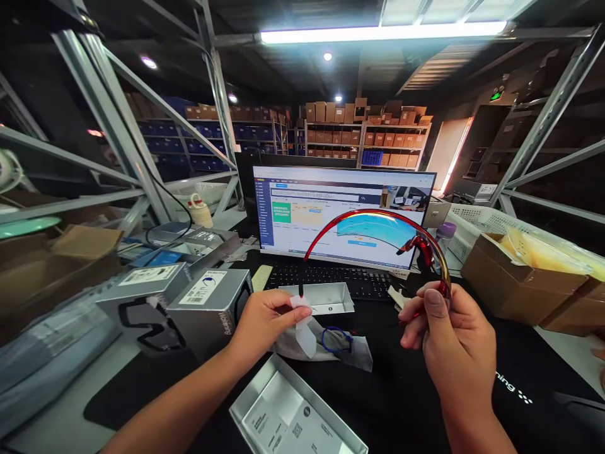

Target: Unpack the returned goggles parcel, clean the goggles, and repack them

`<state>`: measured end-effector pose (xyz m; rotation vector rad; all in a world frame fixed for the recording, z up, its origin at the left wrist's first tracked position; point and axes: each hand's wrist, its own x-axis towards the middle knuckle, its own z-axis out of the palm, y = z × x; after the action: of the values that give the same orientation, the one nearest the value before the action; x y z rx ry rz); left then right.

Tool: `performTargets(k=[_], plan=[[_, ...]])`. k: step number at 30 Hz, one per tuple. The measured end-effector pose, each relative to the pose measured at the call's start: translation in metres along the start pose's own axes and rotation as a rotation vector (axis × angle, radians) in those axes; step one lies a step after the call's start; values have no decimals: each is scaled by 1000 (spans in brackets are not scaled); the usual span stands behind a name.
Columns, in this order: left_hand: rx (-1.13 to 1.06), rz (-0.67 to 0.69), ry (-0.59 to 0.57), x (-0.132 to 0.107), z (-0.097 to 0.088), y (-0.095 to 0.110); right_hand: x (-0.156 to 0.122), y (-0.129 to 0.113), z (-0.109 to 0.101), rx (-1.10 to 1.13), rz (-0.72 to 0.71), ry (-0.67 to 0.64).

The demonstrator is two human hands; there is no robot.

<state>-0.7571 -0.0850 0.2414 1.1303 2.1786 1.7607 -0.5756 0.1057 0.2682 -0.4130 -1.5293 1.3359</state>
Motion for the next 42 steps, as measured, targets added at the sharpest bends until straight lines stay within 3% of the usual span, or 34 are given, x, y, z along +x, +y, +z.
performTargets(k=[14,42], plan=[[-26,1,-38,5,1,-6,1,-2,-2,-8,-33,-13],[-7,11,10,2,1,-5,0,-3,-2,-38,-22,-41]])
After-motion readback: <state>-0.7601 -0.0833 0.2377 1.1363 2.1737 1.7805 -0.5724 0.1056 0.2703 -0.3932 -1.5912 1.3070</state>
